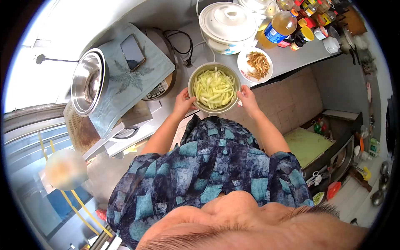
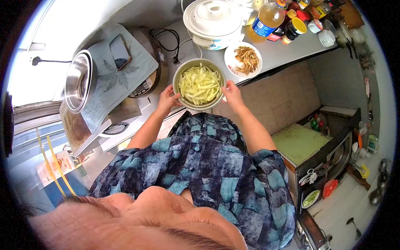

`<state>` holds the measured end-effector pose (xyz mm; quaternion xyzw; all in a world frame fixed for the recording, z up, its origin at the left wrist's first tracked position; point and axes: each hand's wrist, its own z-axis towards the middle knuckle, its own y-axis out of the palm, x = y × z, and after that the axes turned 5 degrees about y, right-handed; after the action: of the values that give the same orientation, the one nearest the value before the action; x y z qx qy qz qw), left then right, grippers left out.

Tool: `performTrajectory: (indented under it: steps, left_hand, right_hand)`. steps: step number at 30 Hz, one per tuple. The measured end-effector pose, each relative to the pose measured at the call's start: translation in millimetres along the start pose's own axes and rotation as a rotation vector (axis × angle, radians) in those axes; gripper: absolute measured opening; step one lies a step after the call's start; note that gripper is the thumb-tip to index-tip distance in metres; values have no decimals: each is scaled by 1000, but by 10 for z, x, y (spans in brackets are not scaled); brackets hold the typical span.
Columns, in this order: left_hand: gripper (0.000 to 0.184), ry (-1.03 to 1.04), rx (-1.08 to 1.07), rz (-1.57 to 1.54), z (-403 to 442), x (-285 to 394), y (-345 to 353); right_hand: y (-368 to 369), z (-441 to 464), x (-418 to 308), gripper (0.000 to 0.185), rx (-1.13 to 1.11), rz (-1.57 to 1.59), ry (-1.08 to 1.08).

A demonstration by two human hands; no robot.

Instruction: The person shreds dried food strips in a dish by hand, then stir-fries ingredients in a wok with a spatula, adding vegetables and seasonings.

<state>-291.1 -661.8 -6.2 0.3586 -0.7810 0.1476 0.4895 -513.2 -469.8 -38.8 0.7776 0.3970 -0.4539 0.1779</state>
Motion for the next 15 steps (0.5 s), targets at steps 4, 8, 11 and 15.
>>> performTrajectory:
  steps: [4, 8, 11, 15]
  left_hand:
    - [49, 351, 44, -30, -243, -2, 11]
    - [46, 272, 52, 26, -13, -212, -17]
    - [47, -18, 22, 15, 169, -170, 11]
    - [47, 209, 41, -24, -76, -80, 30]
  right_hand:
    - [31, -253, -141, 13, 71, 25, -324]
    - [50, 79, 310, 14, 172, -153, -336]
    - [11, 50, 38, 14, 58, -31, 17]
    - [-26, -122, -67, 14, 26, 28, -146]
